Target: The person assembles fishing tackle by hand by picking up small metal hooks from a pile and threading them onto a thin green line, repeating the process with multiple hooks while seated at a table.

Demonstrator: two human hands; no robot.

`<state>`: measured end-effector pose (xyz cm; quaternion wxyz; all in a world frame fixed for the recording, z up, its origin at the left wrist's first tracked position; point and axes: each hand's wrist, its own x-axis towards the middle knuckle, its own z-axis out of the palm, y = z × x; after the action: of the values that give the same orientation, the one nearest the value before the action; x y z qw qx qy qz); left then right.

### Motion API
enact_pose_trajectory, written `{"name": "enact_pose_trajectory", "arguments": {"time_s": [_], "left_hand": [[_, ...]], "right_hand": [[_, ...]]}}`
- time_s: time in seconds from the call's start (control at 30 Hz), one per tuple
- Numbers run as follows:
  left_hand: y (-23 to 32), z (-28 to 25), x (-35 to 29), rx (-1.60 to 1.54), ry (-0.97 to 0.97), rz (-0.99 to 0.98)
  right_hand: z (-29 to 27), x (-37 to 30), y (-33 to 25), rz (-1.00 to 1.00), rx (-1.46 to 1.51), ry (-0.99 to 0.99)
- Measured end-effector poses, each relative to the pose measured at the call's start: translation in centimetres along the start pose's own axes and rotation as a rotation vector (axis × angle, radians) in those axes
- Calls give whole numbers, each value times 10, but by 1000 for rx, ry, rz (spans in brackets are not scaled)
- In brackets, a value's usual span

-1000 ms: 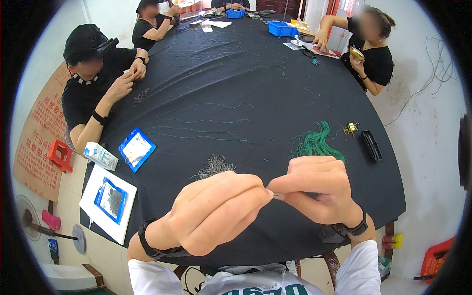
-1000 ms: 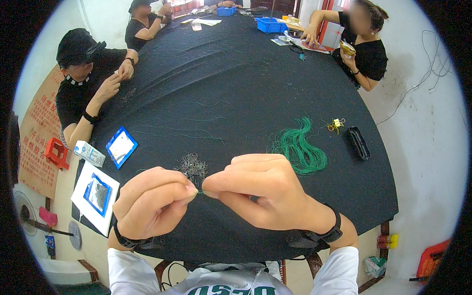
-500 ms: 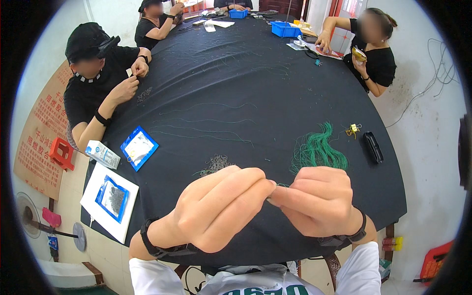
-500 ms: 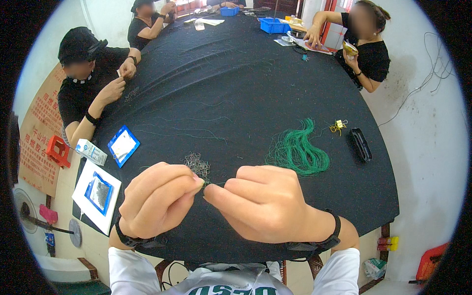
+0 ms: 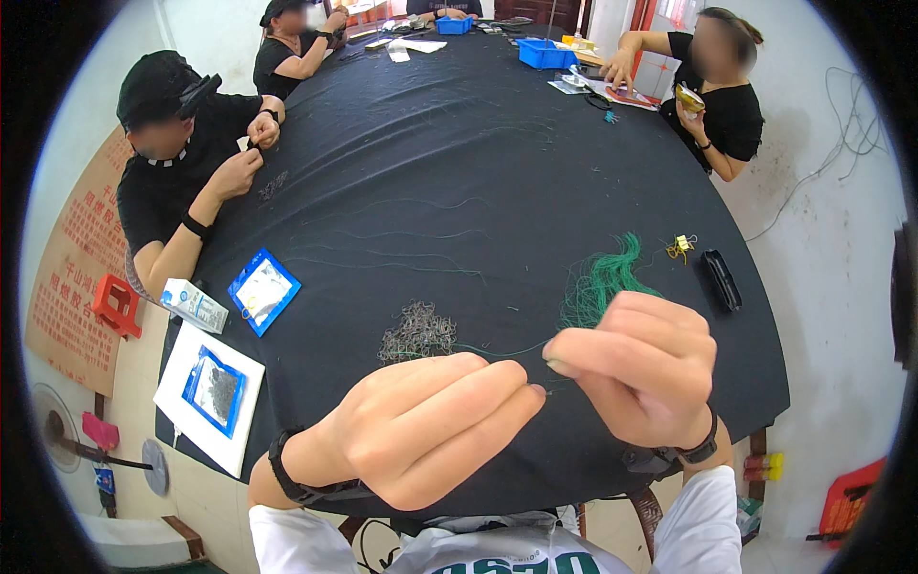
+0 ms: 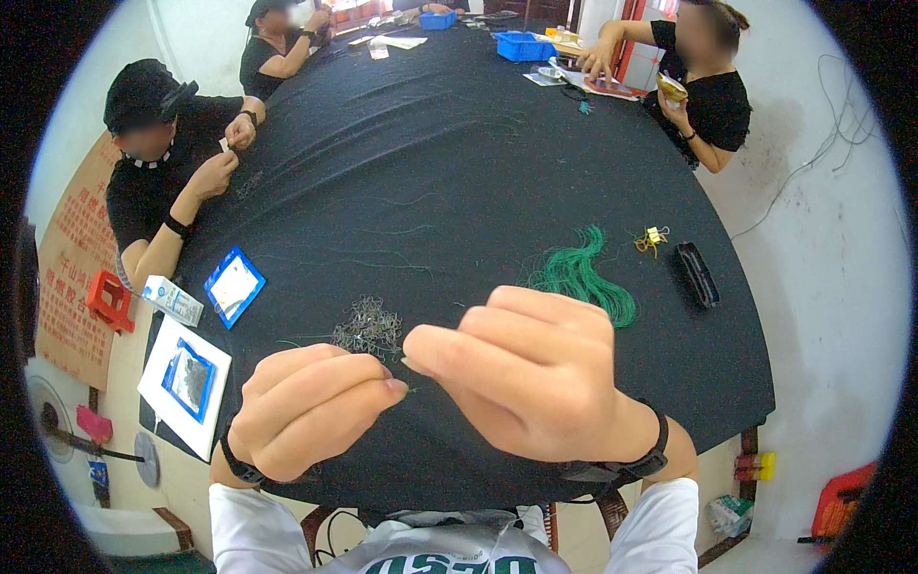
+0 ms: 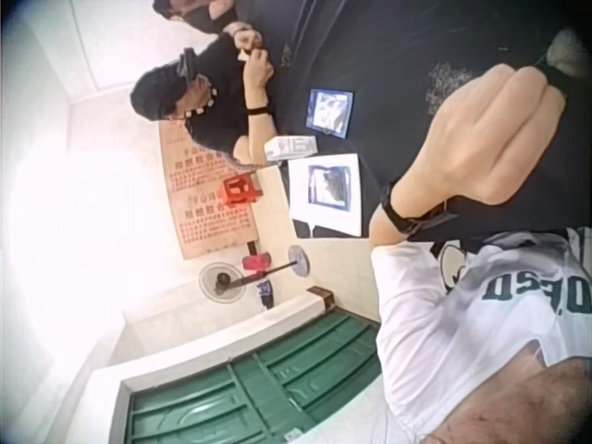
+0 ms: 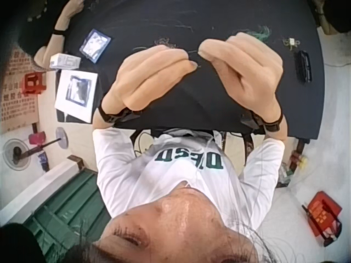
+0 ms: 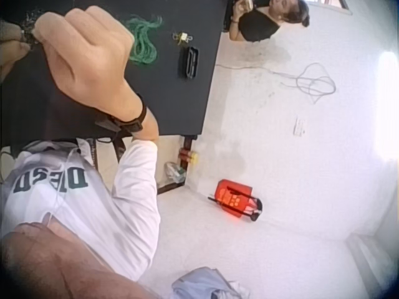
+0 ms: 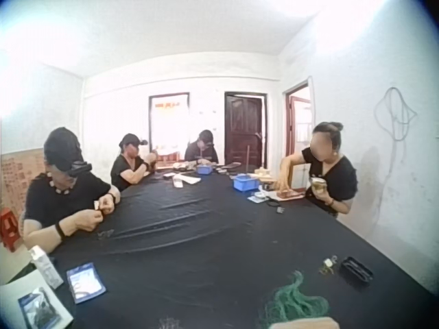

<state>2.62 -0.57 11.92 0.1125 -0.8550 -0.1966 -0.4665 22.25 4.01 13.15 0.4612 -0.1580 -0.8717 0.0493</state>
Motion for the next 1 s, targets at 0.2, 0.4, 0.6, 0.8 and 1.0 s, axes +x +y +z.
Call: {"name": "enact_pose_trajectory", "arguments": {"time_s": [0.2, 0.4, 0.6, 0.8, 1.0], "left_hand": [[0, 1, -1, -48, 62, -57], [5, -4, -1, -47, 27, -231], [5, -3, -1, -120, 63, -317], [5, -2, -1, -122, 74, -356], [6, 1, 1, -85, 120, -348]], "right_hand": [[7, -1, 3, 123, 237, -11], [5, 1, 2, 237, 378, -118], [7, -3, 5, 330, 520, -169], [9, -3, 4, 298, 500, -177], [10, -3, 0, 217, 420, -157]]}}
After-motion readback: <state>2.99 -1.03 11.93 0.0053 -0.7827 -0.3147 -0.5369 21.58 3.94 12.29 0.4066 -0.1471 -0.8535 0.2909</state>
